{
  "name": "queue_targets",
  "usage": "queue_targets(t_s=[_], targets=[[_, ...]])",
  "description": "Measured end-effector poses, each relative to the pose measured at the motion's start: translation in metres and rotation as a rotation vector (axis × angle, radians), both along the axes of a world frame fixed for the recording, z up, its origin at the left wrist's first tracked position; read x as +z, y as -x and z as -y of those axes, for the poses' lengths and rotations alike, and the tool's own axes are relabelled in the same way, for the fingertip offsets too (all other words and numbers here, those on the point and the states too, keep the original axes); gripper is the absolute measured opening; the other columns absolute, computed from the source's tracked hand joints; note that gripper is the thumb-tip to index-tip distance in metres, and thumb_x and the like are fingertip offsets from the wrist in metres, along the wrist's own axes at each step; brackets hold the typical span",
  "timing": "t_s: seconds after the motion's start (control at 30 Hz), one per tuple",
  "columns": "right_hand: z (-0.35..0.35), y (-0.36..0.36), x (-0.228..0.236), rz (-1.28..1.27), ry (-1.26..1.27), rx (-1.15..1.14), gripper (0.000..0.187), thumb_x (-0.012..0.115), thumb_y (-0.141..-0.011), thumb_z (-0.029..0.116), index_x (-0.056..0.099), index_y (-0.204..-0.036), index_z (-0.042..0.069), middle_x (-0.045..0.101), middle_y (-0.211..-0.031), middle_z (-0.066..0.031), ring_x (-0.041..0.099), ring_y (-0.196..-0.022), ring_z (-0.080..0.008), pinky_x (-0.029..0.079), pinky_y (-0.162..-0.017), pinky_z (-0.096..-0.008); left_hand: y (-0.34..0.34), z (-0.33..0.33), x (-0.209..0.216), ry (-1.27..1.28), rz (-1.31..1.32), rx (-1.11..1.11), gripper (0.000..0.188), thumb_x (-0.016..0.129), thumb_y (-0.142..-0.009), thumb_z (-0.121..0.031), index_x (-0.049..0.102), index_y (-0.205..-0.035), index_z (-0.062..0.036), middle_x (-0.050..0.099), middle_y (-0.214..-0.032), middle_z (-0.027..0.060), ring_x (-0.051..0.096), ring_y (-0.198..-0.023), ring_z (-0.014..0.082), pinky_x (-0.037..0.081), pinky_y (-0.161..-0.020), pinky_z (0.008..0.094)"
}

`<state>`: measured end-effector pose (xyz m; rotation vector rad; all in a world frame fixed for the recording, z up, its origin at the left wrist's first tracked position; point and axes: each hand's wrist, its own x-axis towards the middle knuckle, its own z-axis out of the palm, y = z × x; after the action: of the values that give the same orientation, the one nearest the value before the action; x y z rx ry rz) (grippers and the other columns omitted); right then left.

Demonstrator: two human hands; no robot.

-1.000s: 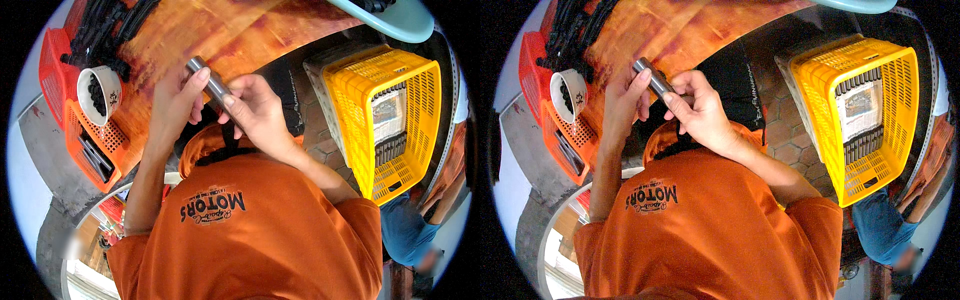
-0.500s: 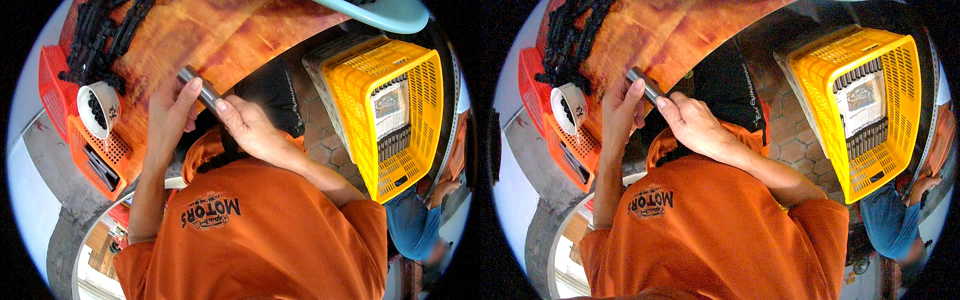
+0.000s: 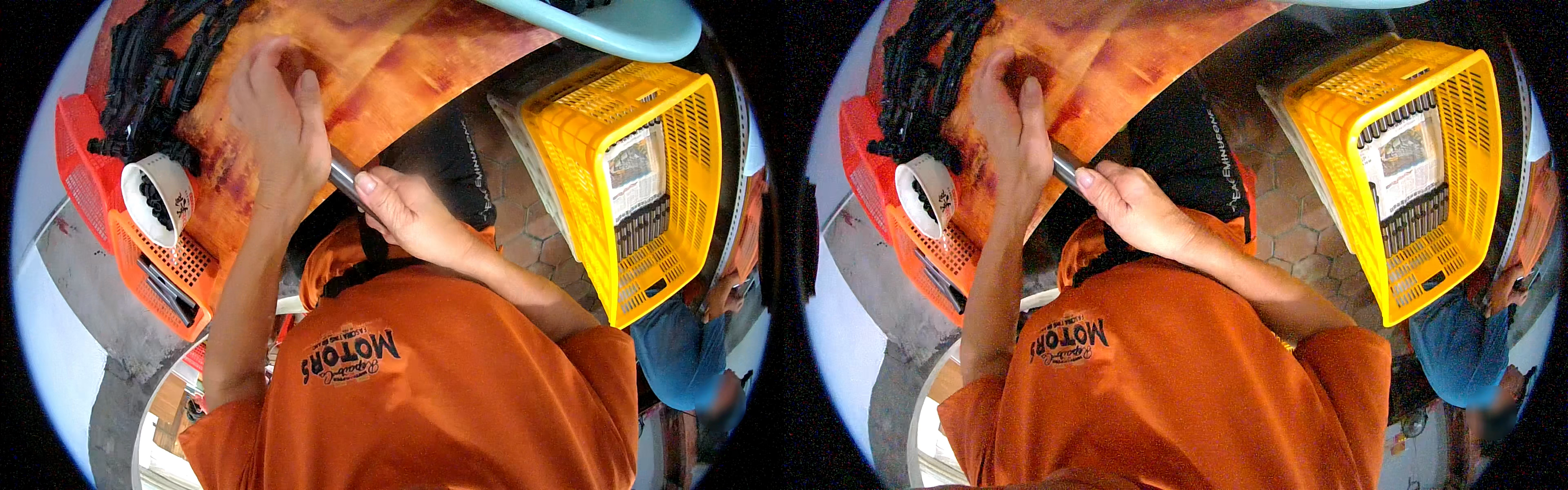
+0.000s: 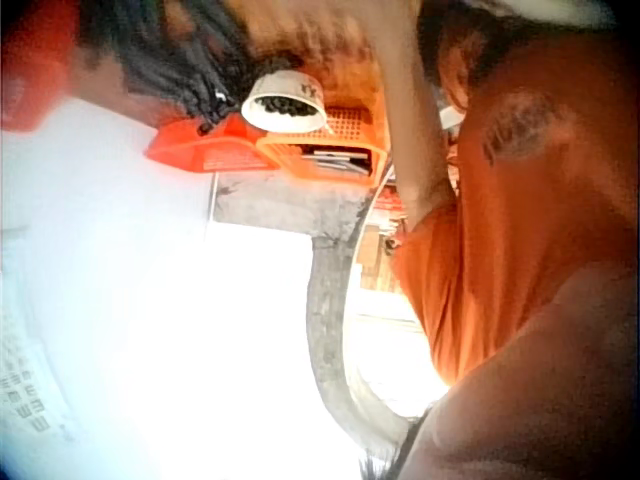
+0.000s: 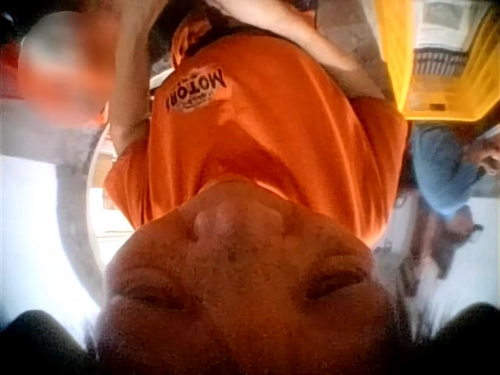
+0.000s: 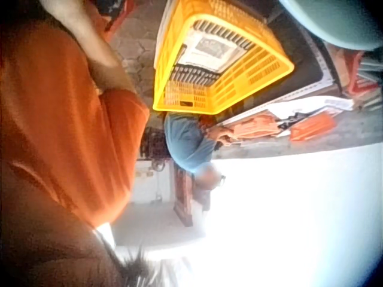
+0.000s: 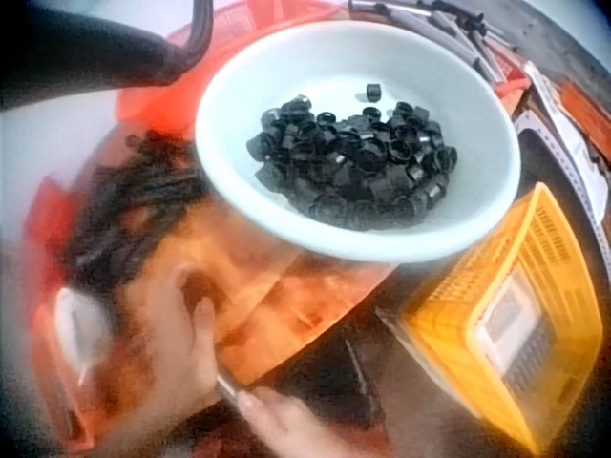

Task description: The person assembles small mechanical parts at a workbench. They pick up cylindrical metal rods and black plastic components, fit them together, and place the assembled units into a yellow basket. The person repeats this process with multiple parts.

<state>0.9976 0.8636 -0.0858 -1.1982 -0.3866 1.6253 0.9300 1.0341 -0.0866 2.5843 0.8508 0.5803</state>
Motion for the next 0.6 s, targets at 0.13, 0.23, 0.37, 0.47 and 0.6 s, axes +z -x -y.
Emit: queue_targets(t_s=[0.13,0.23,0.37,0.47,0.6], targets=[[0.0004,-0.0037,-0.0025,-0.032,0.001,0.047,0.044,0.042,-0.099,0.046,0.048,-0.085,0.004,0.042,-0.061,-0.0005,0.038,-0.051,-0.0104,0.032,-0.046,-0.0259,-0.0027,0.0022,0.0003,-0.003,-0.075,0.030,0.047,0.055,-0.087,-0.014,0.042,-0.131,-0.0006,0.039,-0.135,0.0220,0.033,-0.126,0.0393,0.022,-0.106,0.0496],[-0.0009,-0.0036,-0.0034,0.011,0.011,0.082,0.044,0.044,-0.099,0.041,0.051,-0.086,-0.001,0.047,-0.063,-0.0121,0.045,-0.056,-0.0217,0.040,-0.054,-0.0366,-0.0017,0.0013,0.0027,0.059,-0.086,0.020,0.050,0.053,-0.087,-0.013,0.039,-0.133,0.0010,0.034,-0.140,0.0225,0.029,-0.131,0.0395,0.018,-0.109,0.0503],[-0.0018,-0.0049,-0.0025,-0.031,0.017,0.067,0.044,0.043,-0.099,0.038,0.052,-0.088,-0.003,0.050,-0.064,-0.0193,0.051,-0.059,-0.0311,0.044,-0.058,-0.0432,-0.0049,0.0019,0.0044,0.049,-0.114,0.012,0.051,0.052,-0.087,-0.011,0.037,-0.134,0.0019,0.033,-0.142,0.0218,0.027,-0.133,0.0392,0.015,-0.110,0.0509],[0.0000,0.0000,-0.0095,0.044,-0.020,0.070,0.045,0.041,-0.100,0.039,0.052,-0.090,-0.004,0.052,-0.066,-0.0221,0.055,-0.062,-0.0369,0.045,-0.059,-0.0452,-0.0059,0.0011,0.0055,0.064,-0.132,0.014,0.051,0.051,-0.087,-0.010,0.037,-0.135,0.0019,0.034,-0.142,0.0214,0.026,-0.134,0.0388,0.014,-0.110,0.0507],[-0.0010,-0.0011,-0.0101,0.045,-0.031,0.070,0.049,0.039,-0.100,0.042,0.052,-0.091,-0.004,0.053,-0.068,-0.0241,0.057,-0.065,-0.0396,0.046,-0.061,-0.0456,-0.0055,0.0006,0.0048,0.046,-0.143,0.007,0.052,0.051,-0.087,-0.010,0.036,-0.135,0.0016,0.034,-0.142,0.0209,0.026,-0.134,0.0384,0.014,-0.110,0.0502]])
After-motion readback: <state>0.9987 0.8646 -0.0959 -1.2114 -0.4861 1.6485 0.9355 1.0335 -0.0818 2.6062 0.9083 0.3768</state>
